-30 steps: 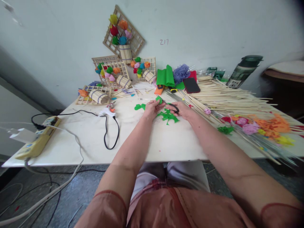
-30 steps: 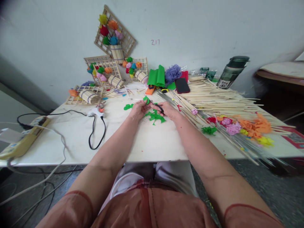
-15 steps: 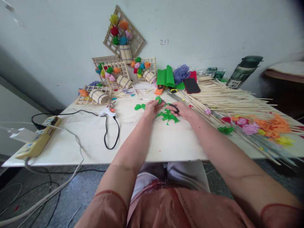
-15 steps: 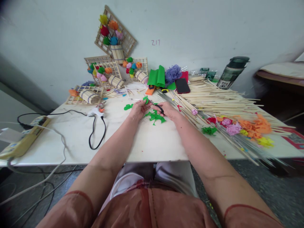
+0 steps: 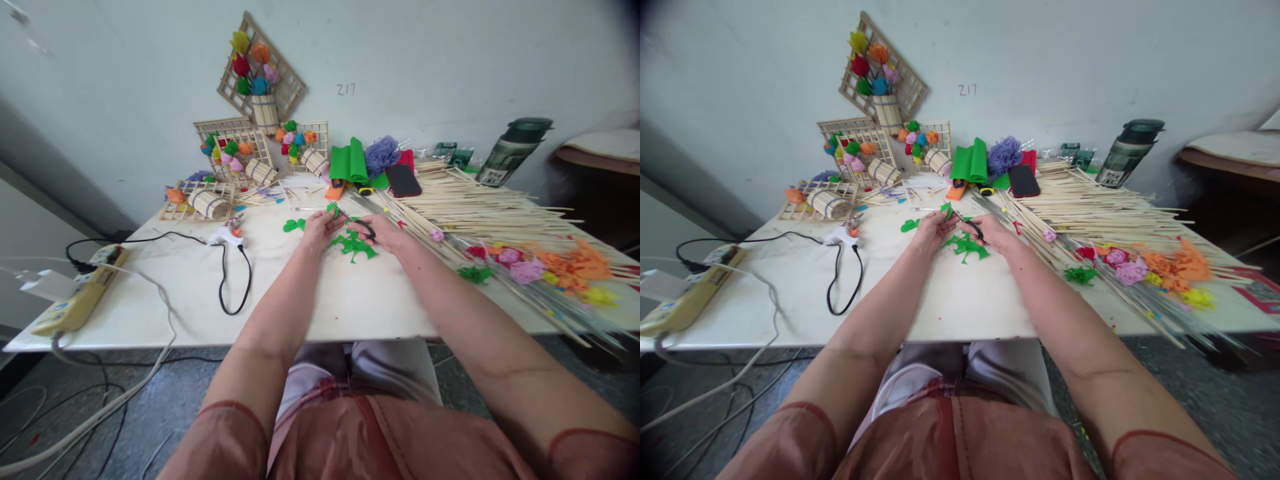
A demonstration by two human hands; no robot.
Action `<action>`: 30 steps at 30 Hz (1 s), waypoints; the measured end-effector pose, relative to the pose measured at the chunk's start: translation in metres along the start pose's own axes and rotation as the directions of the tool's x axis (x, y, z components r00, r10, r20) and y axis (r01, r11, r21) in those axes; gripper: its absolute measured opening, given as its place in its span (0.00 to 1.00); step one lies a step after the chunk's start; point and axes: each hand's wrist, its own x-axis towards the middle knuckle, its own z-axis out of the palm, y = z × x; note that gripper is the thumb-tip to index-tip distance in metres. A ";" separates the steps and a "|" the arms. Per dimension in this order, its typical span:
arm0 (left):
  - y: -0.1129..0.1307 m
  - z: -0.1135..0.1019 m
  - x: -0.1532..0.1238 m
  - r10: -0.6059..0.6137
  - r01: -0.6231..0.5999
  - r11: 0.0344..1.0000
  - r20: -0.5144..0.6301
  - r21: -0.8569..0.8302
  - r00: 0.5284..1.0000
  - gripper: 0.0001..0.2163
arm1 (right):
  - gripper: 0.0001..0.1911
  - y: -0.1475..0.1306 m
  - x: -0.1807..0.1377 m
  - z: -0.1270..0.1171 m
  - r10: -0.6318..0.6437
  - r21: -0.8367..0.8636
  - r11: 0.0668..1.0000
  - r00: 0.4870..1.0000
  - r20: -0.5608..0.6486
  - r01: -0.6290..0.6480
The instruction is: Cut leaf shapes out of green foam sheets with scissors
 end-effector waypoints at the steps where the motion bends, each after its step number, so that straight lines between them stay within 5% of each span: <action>1: 0.000 0.000 0.000 -0.001 0.001 1.000 -0.005 0.000 1.000 0.06 | 0.19 0.000 0.000 0.000 0.002 -0.001 1.000 1.000 -0.004 -0.002; 8: 0.000 0.000 0.001 0.018 -0.021 0.999 -0.059 -0.039 0.998 0.06 | 0.18 0.000 -0.001 0.001 0.031 0.012 0.999 0.999 0.008 -0.032; 30: -0.001 0.001 -0.002 -0.025 0.024 0.999 0.025 0.037 0.999 0.05 | 0.14 0.006 0.000 -0.005 0.020 0.057 0.998 0.999 0.041 -0.023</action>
